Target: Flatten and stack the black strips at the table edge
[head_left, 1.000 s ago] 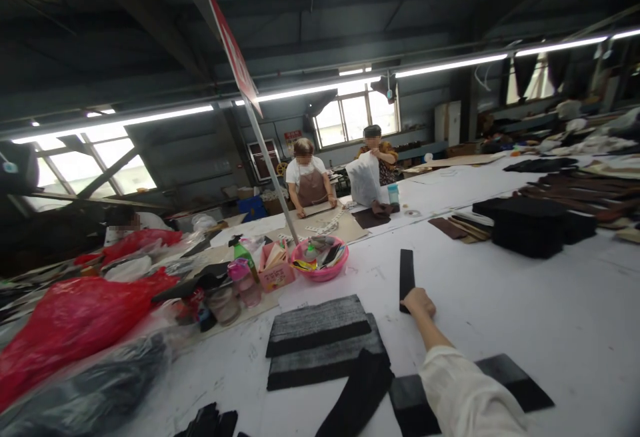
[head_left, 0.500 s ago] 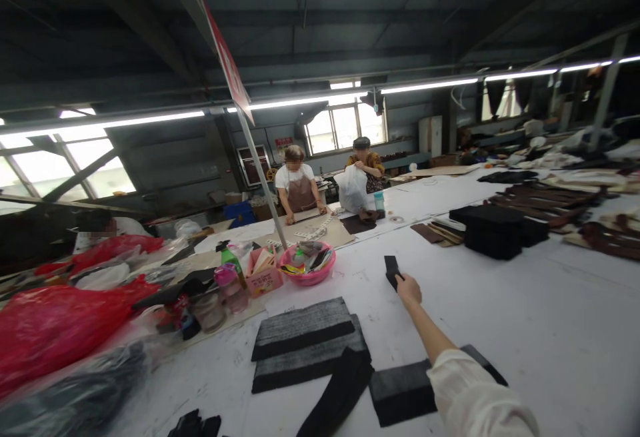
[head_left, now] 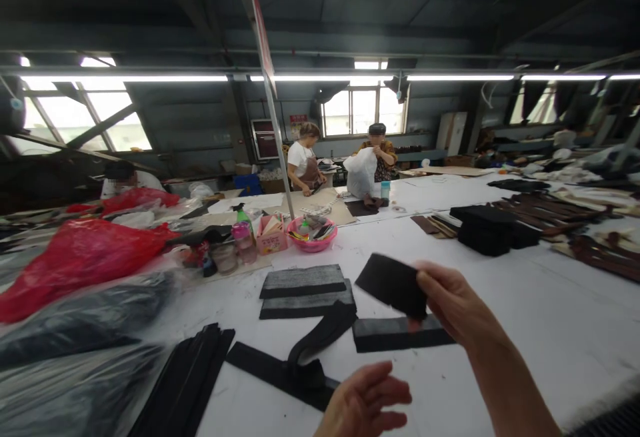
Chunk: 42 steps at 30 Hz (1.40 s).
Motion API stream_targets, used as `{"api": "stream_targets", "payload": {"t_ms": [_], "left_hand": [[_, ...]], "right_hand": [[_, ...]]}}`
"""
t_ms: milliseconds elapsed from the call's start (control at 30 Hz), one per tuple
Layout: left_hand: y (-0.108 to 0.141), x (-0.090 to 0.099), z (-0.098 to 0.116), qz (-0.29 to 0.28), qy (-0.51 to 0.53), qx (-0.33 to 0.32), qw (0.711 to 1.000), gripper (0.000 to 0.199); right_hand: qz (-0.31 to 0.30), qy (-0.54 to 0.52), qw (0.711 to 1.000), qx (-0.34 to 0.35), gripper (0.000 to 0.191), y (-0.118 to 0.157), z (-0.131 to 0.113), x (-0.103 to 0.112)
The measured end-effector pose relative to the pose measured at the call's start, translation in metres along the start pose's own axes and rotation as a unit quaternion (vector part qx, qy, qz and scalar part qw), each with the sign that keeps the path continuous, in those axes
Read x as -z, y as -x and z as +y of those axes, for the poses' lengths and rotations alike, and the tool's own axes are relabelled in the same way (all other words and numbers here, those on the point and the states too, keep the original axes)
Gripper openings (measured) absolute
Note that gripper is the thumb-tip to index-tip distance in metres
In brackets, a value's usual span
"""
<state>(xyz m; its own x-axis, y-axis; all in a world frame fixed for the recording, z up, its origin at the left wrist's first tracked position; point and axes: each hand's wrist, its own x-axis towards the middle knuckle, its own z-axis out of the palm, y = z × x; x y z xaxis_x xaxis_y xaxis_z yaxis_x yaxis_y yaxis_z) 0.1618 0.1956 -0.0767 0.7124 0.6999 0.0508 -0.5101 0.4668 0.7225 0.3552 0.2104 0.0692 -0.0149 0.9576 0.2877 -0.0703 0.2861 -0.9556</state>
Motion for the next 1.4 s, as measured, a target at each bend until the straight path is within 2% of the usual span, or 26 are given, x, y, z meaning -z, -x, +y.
{"api": "stream_targets", "payload": {"t_ms": [33, 100, 167, 200, 300, 400, 500, 600, 733, 1100, 1300, 1400], "left_hand": [[0.002, -0.009, 0.004, -0.013, 0.047, -0.028, 0.998, 0.087], [0.014, -0.023, 0.015, 0.006, 0.098, -0.086, 0.991, 0.090], [0.035, -0.028, 0.025, 0.062, 0.126, -0.106, 0.984, 0.074], [0.047, -0.027, 0.028, 0.126, 0.120, -0.108, 0.979, 0.060], [0.082, -0.011, 0.025, 0.297, 0.052, -0.115, 0.947, 0.043], [0.112, 0.008, 0.008, 0.399, 0.000, -0.108, 0.911, 0.034], [0.136, 0.022, -0.008, 0.471, -0.018, -0.105, 0.876, 0.032], [0.151, 0.034, -0.018, 0.521, -0.022, -0.101, 0.848, 0.037], [0.157, 0.045, -0.021, 0.559, -0.025, -0.105, 0.822, 0.048], [0.148, 0.055, -0.024, 0.597, -0.046, -0.081, 0.797, 0.048], [0.148, 0.065, -0.026, 0.600, -0.056, -0.061, 0.796, 0.047], [0.148, 0.069, -0.024, 0.616, -0.062, -0.052, 0.784, 0.041]], "right_hand": [[-0.037, -0.003, 0.999, -0.035, 0.036, 0.023, 0.000, -0.007], [-0.094, 0.011, 0.991, -0.092, 0.035, 0.061, 0.008, -0.011], [-0.111, 0.030, 0.983, -0.140, 0.033, 0.091, 0.023, -0.008], [-0.097, 0.040, 0.981, -0.162, 0.032, 0.104, 0.033, -0.005], [-0.008, 0.070, 0.972, -0.223, 0.030, 0.132, 0.065, -0.001], [0.057, 0.080, 0.954, -0.283, 0.034, 0.152, 0.098, -0.005], [0.060, 0.090, 0.944, -0.311, 0.034, 0.164, 0.126, -0.010], [0.034, 0.126, 0.951, -0.279, 0.032, 0.168, 0.146, -0.010], [0.018, 0.167, 0.950, -0.262, 0.032, 0.166, 0.164, -0.007], [-0.026, 0.164, 0.942, -0.292, 0.030, 0.154, 0.181, -0.008], [-0.017, 0.151, 0.941, -0.302, 0.034, 0.153, 0.183, -0.007], [0.011, 0.110, 0.939, -0.324, 0.033, 0.153, 0.186, -0.007]]}}
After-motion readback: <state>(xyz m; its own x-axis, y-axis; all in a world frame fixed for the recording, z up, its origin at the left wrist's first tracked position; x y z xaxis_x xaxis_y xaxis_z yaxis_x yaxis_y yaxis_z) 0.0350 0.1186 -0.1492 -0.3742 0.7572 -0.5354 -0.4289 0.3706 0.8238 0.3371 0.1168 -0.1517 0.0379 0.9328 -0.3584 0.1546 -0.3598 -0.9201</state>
